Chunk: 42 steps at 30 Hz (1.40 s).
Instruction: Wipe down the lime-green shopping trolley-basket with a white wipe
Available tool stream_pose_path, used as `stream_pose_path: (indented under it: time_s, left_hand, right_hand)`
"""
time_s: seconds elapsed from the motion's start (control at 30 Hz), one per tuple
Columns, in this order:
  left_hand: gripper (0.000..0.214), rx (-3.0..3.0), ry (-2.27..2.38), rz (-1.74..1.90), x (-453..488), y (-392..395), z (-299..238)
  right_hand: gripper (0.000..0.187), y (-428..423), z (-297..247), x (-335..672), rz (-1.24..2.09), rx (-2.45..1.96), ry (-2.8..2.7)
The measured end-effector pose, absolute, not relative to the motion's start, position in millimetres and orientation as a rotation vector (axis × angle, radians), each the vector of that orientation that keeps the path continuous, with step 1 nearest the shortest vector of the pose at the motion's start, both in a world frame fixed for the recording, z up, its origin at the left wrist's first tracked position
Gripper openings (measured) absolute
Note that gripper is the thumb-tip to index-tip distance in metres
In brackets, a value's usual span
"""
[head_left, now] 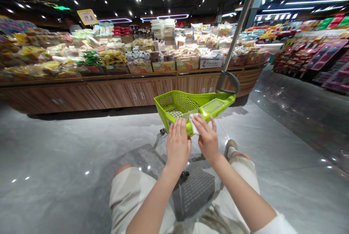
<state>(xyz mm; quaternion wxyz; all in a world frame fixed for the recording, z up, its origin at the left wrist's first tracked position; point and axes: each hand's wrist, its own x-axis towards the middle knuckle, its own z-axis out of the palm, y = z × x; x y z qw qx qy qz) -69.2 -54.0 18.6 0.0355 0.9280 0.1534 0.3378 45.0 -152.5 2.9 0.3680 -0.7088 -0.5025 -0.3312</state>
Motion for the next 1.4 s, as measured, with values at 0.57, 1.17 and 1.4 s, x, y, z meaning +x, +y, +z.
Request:
stream_pose_path:
  time_s: [0.57,1.17,1.4]
  left_hand:
    - [0.082,3.003,0.468,0.943,-84.9,-62.7,9.6]
    - [0.088,2.937,0.563,0.999,-80.3,-65.7,2.5]
    - [0.089,2.905,0.558,1.001,-81.8,-66.8,4.7]
  right_hand:
    - [0.061,-159.0,-4.0,48.4,-0.886,-1.785,-1.39]
    - [0.064,-153.9,-3.1,48.7,-0.908,-1.829,-1.25]
    - [0.062,-167.2,-5.6,64.5,-0.963,-1.822,-1.37]
